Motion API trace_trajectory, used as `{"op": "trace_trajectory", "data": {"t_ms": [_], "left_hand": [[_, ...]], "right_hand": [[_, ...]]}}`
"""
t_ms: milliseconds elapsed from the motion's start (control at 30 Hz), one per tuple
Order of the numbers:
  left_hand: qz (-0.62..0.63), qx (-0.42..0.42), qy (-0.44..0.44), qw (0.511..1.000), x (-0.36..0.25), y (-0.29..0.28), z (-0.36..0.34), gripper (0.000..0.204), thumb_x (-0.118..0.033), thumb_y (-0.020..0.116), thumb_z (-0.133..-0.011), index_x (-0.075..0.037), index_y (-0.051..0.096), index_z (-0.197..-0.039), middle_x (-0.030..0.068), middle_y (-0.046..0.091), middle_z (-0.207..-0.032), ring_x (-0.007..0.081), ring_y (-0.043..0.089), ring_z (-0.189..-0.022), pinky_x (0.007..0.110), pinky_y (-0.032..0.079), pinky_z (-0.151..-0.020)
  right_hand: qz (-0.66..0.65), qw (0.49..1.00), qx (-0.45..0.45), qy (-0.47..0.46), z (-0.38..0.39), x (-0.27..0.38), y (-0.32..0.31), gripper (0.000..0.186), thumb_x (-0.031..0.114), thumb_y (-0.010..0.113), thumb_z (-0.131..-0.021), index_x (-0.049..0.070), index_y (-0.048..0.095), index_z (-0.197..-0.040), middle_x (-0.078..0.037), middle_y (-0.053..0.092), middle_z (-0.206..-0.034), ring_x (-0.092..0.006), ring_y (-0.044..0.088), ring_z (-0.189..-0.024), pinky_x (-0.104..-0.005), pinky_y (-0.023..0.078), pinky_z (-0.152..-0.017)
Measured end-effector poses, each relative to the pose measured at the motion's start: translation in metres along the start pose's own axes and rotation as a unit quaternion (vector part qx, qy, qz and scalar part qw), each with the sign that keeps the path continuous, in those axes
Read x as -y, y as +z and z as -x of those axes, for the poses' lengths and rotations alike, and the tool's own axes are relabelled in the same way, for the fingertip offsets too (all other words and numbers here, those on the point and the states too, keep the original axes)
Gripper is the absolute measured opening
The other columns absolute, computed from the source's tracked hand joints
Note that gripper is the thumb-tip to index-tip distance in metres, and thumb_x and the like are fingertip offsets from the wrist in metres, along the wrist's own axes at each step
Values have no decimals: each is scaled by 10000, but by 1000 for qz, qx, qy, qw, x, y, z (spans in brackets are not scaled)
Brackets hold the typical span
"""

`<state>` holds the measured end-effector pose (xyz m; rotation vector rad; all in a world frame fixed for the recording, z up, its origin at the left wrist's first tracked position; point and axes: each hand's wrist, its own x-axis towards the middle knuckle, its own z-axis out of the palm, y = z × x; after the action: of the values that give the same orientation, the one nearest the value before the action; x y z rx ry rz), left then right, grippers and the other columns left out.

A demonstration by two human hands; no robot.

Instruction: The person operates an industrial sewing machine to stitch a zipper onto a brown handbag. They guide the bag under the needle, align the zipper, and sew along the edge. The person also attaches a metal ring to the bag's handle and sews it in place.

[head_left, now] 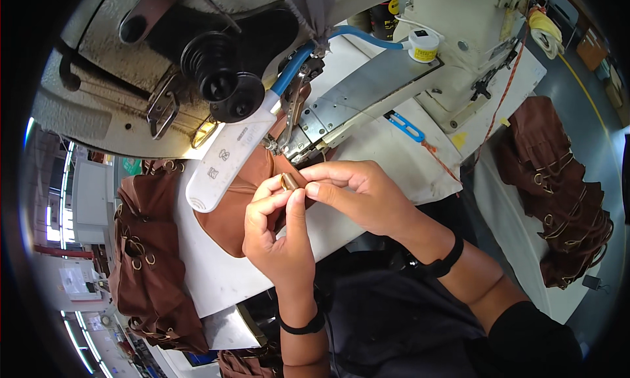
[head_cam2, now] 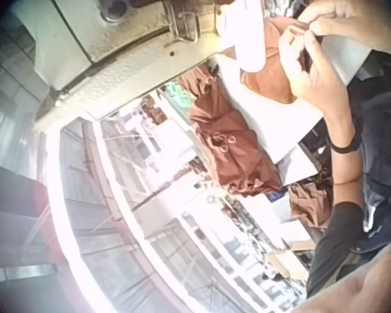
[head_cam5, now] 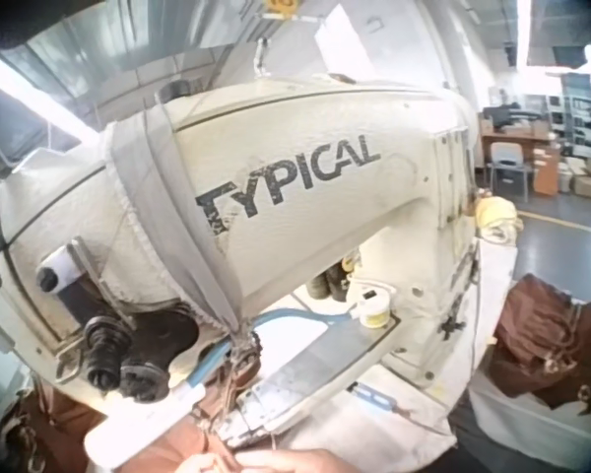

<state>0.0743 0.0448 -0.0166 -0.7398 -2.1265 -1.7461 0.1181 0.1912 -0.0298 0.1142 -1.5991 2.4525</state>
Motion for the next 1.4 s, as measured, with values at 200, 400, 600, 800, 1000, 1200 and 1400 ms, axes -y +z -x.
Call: {"op": "trace_trajectory", "data": {"t_ms": [200,400,600,800,1000,1200,1400], "left_hand": [[40,6,-58,998,-14,-6,-4,143,45,764,-940,22,643,-1014,188,714,-1213,152,718,-988,294,617,-881],[51,-1,-58,997,-12,-1,-5,151,52,765,-936,25,643,-1020,198,706,-1221,167,720,-1007,302,621,-887],[68,-6,-70,995,-8,-2,-8,136,55,745,-951,37,644,-1040,204,690,-1244,184,713,-1053,314,612,-927],[72,-3,-66,995,-1,0,-17,56,15,681,-1013,36,631,-1031,215,714,-1237,178,713,-1020,297,603,-888],[120,-14,-89,989,5,2,-17,87,38,687,-1001,57,640,-1071,195,690,-1252,192,705,-1062,318,582,-957],[139,-21,-117,983,-1,4,-27,109,24,708,-996,89,676,-1077,157,705,-1187,187,697,-1079,318,557,-991],[139,-27,-124,982,-2,4,-28,88,-36,714,-1011,27,661,-1041,167,716,-1180,166,697,-1052,285,569,-945]], "right_hand": [[-133,990,-18,35,4,3,15,306,46,564,-1061,-82,662,-1321,-130,745,-1202,-168,705,-1130,-310,552,-1027],[-119,991,-23,51,1,4,11,325,66,587,-1071,-104,636,-1344,-149,738,-1205,-200,717,-1104,-338,567,-1014],[-98,993,-49,36,-3,6,15,284,54,577,-1050,-92,684,-1269,-115,767,-1126,-157,733,-1063,-274,566,-950],[-14,996,-90,4,-12,-1,18,222,90,619,-1032,-74,732,-1132,-27,749,-932,-54,664,-849,-226,526,-743],[-4,990,-135,-30,-11,-1,25,198,90,631,-1026,-69,731,-1089,-28,742,-866,-36,623,-792,-227,504,-695],[23,985,-159,-61,-17,4,29,182,70,626,-1020,-69,731,-1076,-71,777,-894,-43,640,-781,-235,505,-681],[150,971,-180,-37,-13,20,32,119,57,647,-1007,-40,688,-1062,-49,781,-848,-29,631,-785,-220,494,-706]]}}
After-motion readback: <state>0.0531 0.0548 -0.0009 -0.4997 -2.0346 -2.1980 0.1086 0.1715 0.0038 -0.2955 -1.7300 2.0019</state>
